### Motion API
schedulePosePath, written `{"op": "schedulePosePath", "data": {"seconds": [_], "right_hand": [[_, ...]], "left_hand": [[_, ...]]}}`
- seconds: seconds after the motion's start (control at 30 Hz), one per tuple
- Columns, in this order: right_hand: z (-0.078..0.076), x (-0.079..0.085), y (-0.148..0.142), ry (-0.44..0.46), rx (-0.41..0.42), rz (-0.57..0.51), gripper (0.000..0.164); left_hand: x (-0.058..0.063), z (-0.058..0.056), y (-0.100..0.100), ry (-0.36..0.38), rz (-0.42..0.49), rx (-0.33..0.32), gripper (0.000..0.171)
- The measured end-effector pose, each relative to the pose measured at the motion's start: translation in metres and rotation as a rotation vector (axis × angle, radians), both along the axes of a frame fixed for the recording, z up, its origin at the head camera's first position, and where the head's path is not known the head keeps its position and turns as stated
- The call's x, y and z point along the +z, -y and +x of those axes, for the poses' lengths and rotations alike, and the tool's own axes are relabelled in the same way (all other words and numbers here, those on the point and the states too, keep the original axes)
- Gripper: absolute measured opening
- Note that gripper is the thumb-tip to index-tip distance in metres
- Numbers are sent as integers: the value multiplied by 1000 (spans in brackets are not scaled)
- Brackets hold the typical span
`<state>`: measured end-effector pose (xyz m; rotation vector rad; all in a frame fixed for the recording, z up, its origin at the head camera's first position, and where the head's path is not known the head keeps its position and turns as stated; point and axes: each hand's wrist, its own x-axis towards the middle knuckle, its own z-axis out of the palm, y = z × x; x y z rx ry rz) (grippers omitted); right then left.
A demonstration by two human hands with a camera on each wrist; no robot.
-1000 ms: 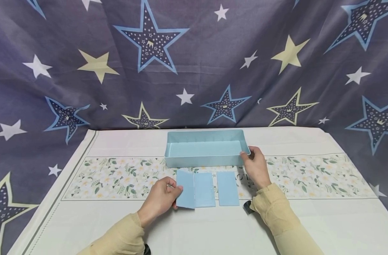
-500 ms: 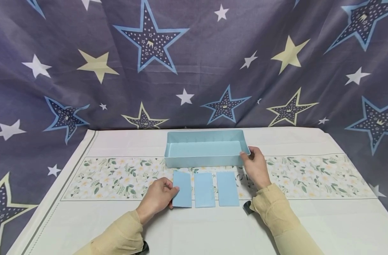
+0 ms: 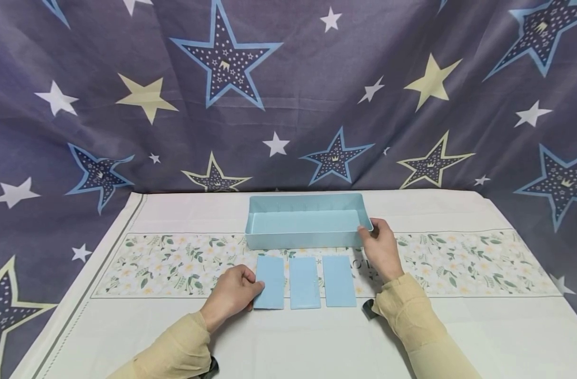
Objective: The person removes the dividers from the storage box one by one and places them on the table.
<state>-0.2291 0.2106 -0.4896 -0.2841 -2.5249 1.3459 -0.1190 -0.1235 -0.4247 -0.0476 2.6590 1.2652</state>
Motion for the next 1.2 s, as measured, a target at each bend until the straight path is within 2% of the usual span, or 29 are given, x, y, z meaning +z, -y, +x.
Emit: {"op": "schedulePosePath", "data": {"seconds": [0.17,0.37,1.2], "right_hand": [[1,0,-1,2,7,-7,56],[2,2,-1,-5,7,-3,57],[2,2,-1,-4,5,-2,57]], "left_hand": [[0,0,-1,-23,-68,-8,20],[1,0,1,-1,-94,-5,20],[0,-1,6,11,-46,3,19]]}}
